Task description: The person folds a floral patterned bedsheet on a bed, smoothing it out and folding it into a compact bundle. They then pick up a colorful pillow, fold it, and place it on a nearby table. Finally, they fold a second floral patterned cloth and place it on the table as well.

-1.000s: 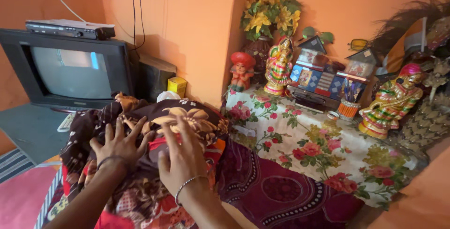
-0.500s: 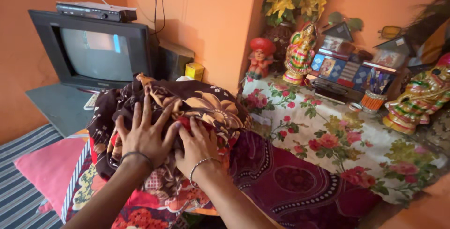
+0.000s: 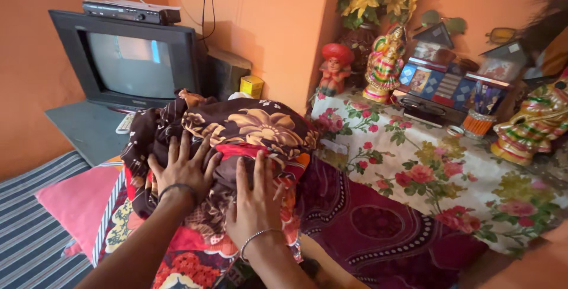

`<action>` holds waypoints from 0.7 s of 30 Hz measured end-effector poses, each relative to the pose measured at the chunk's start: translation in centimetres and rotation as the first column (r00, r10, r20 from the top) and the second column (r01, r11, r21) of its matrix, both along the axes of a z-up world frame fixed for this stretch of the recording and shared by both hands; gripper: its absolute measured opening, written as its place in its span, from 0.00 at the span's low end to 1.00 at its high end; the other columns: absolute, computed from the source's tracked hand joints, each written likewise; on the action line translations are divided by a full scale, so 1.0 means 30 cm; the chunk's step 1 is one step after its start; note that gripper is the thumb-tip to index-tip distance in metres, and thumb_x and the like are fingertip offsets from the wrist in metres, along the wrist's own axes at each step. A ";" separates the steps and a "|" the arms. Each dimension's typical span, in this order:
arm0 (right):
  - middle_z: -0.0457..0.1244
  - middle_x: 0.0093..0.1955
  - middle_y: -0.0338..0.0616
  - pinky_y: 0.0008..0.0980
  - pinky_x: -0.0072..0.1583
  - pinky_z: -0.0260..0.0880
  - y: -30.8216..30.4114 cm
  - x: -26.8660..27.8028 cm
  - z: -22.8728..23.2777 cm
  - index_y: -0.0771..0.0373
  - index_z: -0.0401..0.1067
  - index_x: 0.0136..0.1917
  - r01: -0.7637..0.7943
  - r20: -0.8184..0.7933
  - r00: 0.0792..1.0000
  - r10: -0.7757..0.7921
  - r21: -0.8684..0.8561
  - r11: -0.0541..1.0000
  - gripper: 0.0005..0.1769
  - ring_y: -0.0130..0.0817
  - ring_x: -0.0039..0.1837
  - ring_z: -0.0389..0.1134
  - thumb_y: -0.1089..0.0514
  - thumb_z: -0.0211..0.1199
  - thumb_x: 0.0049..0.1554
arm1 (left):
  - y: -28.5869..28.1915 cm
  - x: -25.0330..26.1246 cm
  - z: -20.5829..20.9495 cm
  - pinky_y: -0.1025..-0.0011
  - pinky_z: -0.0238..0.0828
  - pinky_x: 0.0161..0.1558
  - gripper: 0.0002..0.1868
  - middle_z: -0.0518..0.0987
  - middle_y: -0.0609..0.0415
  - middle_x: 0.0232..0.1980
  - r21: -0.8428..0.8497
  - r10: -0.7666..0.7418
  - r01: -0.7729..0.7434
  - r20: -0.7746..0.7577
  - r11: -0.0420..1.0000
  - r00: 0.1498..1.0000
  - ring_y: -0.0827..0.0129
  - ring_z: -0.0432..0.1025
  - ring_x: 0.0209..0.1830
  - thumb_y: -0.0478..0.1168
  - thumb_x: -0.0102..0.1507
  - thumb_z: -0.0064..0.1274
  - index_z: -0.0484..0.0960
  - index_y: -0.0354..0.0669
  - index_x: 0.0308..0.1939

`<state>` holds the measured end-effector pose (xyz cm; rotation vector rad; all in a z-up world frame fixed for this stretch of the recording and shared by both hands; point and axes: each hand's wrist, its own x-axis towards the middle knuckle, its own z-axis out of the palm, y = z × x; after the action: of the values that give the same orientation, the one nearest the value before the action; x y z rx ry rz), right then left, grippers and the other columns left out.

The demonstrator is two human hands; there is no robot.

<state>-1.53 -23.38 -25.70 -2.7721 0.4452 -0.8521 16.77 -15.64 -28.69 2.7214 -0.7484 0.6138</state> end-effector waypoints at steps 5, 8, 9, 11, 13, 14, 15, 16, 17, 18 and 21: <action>0.32 0.82 0.72 0.66 0.74 0.41 0.014 -0.045 -0.005 0.65 0.41 0.80 0.020 0.112 0.993 -0.034 0.121 0.993 0.56 0.66 0.82 0.34 0.58 0.68 0.47 | -0.007 -0.035 0.040 0.26 0.30 0.67 0.35 0.47 0.53 0.83 -0.046 -0.028 0.030 0.050 0.999 0.998 0.55 0.42 0.81 0.71 0.64 0.32 0.57 0.78 0.76; 0.32 0.82 0.75 0.62 0.75 0.41 0.043 -0.080 -0.020 0.68 0.39 0.81 0.007 0.195 0.980 -0.041 0.171 0.985 0.55 0.70 0.82 0.34 0.59 0.67 0.48 | 0.005 -0.065 0.052 0.26 0.29 0.67 0.35 0.46 0.50 0.83 -0.057 -0.042 0.046 0.063 0.997 0.997 0.53 0.42 0.81 0.71 0.64 0.32 0.56 0.79 0.76; 0.32 0.82 0.77 0.60 0.75 0.42 0.054 -0.081 -0.019 0.68 0.39 0.81 0.003 0.212 0.976 -0.043 0.186 0.983 0.55 0.71 0.82 0.34 0.59 0.66 0.49 | 0.002 -0.065 0.062 0.27 0.29 0.68 0.35 0.46 0.50 0.83 -0.032 -0.024 0.026 0.060 0.999 0.998 0.54 0.42 0.82 0.72 0.65 0.31 0.56 0.79 0.76; 0.32 0.82 0.73 0.62 0.76 0.37 0.070 -0.087 -0.011 0.66 0.37 0.81 0.060 0.025 0.998 -0.066 0.186 0.981 0.55 0.67 0.82 0.34 0.57 0.66 0.50 | -0.003 -0.069 0.082 0.29 0.28 0.70 0.35 0.46 0.49 0.83 -0.042 -0.018 0.021 0.070 0.999 0.997 0.54 0.42 0.82 0.72 0.65 0.31 0.55 0.79 0.76; 0.32 0.81 0.71 0.64 0.75 0.35 0.088 -0.102 -0.009 0.65 0.36 0.80 0.075 -0.049 0.997 -0.068 0.181 0.981 0.55 0.67 0.81 0.34 0.56 0.66 0.51 | -0.006 -0.084 0.097 0.29 0.27 0.70 0.35 0.47 0.47 0.82 -0.111 -0.040 0.051 0.094 0.993 0.995 0.53 0.42 0.82 0.71 0.66 0.31 0.54 0.78 0.78; 0.33 0.81 0.71 0.65 0.75 0.35 0.099 -0.108 -0.010 0.65 0.37 0.81 0.061 -0.026 0.998 -0.057 0.179 0.982 0.55 0.68 0.81 0.34 0.55 0.67 0.51 | 0.000 -0.098 0.098 0.30 0.27 0.70 0.35 0.46 0.46 0.82 -0.111 -0.032 0.042 0.088 0.993 0.996 0.53 0.41 0.82 0.71 0.66 0.31 0.54 0.79 0.77; 0.33 0.81 0.71 0.65 0.74 0.35 0.103 -0.111 -0.007 0.64 0.37 0.81 0.046 0.001 0.999 -0.047 0.173 0.984 0.54 0.69 0.81 0.33 0.54 0.67 0.52 | 0.003 -0.105 0.106 0.31 0.27 0.70 0.35 0.46 0.45 0.82 -0.115 -0.025 0.035 0.086 0.993 0.996 0.53 0.41 0.82 0.71 0.65 0.31 0.54 0.79 0.77; 0.33 0.81 0.71 0.65 0.75 0.35 0.105 -0.114 -0.004 0.65 0.37 0.81 0.035 0.001 0.999 -0.036 0.181 0.983 0.55 0.69 0.81 0.34 0.54 0.67 0.51 | 0.006 -0.112 0.113 0.32 0.27 0.69 0.35 0.45 0.45 0.82 -0.119 -0.018 0.028 0.084 0.992 0.996 0.53 0.40 0.82 0.71 0.65 0.31 0.54 0.79 0.76; 0.33 0.81 0.71 0.64 0.76 0.34 0.111 -0.120 -0.005 0.65 0.36 0.81 0.023 -0.004 1.000 -0.023 0.193 0.981 0.56 0.69 0.81 0.34 0.54 0.68 0.50 | 0.014 -0.122 0.115 0.32 0.27 0.70 0.35 0.45 0.44 0.82 -0.134 -0.018 0.033 0.111 0.990 0.994 0.52 0.40 0.82 0.71 0.65 0.31 0.55 0.77 0.77; 0.34 0.81 0.71 0.64 0.77 0.34 0.118 -0.130 -0.007 0.65 0.36 0.81 0.011 -0.008 1.000 -0.010 0.204 0.979 0.57 0.69 0.80 0.35 0.54 0.68 0.50 | 0.022 -0.132 0.114 0.33 0.27 0.71 0.35 0.46 0.42 0.82 -0.149 -0.018 0.038 0.137 0.988 0.990 0.52 0.40 0.82 0.70 0.66 0.31 0.56 0.76 0.77; 0.34 0.81 0.71 0.62 0.76 0.37 0.130 -0.166 -0.015 0.65 0.37 0.81 -0.019 -0.006 1.000 0.020 0.212 0.977 0.58 0.73 0.81 0.32 0.51 0.70 0.51 | 0.047 -0.157 0.114 0.34 0.26 0.71 0.35 0.45 0.42 0.82 -0.166 -0.005 0.033 0.168 0.985 0.986 0.52 0.39 0.82 0.69 0.66 0.33 0.58 0.72 0.76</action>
<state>-6.50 -19.47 -26.16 -2.5807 0.4796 -0.7420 12.06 -14.23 -25.26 2.5284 -0.7240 0.8685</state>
